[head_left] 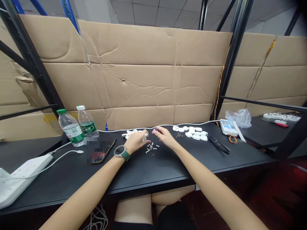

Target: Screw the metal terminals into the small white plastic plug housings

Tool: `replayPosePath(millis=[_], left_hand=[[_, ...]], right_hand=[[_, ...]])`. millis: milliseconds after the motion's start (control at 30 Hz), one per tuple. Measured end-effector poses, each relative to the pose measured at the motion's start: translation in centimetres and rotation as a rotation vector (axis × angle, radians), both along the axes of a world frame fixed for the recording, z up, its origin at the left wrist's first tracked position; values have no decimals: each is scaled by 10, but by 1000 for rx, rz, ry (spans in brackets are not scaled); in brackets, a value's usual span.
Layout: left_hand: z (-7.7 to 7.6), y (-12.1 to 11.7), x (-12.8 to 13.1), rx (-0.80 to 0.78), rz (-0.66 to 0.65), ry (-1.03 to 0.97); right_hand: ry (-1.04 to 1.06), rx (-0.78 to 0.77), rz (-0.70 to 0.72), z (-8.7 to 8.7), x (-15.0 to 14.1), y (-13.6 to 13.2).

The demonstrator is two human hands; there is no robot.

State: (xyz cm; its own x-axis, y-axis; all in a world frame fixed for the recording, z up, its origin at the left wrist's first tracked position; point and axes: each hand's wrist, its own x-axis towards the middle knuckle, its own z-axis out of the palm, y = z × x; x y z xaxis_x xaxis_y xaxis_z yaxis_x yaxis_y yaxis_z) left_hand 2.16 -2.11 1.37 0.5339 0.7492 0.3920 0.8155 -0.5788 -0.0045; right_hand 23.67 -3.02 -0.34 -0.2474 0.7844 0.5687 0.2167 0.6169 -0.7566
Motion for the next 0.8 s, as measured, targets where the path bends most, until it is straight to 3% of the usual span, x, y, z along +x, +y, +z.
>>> replayPosePath(millis=[167, 333, 800], left_hand=[[0, -3, 6, 51, 62, 113], [1, -6, 10, 93, 40, 181], [-5, -9, 15, 53, 59, 160]], right_hand=[[-144, 6, -23, 1, -7, -10], [-111, 24, -13, -2, -10, -7], [-121, 96, -75, -1, -12, -11]])
